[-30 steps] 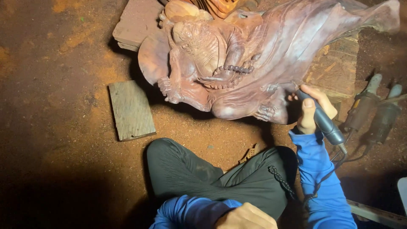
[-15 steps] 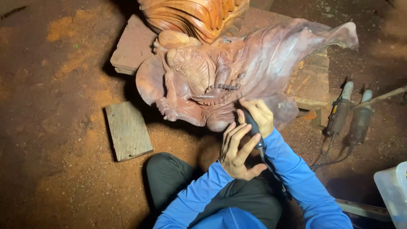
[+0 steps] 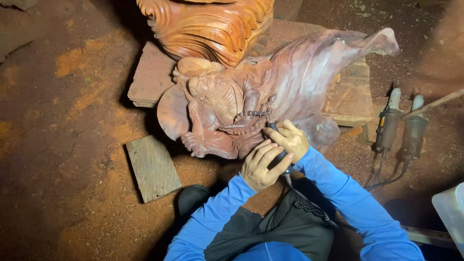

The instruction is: Using a handheld rotary tool to carve and refine intricate details on a wooden statue.

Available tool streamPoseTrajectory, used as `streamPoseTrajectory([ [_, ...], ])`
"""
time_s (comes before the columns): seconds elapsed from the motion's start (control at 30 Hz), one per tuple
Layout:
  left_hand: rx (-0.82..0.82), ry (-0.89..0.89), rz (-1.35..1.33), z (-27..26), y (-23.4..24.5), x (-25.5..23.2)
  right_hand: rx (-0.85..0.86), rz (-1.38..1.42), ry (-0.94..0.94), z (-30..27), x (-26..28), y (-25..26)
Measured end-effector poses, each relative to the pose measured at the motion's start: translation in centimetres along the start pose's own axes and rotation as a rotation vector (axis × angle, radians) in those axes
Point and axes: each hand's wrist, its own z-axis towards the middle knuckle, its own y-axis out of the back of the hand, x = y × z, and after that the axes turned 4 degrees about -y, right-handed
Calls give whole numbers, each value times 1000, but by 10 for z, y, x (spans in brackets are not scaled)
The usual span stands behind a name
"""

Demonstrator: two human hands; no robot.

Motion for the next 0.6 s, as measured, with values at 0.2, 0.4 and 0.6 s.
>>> streamPoseTrajectory([
  [0.2,-101,-57,13,7,-4,6,39,-11,-50,0,1,0],
  [0.4,-99,-61,27,7,-4,8,52,-3,-117,-7,-1,-4],
  [0.6,-111,-83,39,13,-3,10,56,2,-115,-12,-5,-8],
])
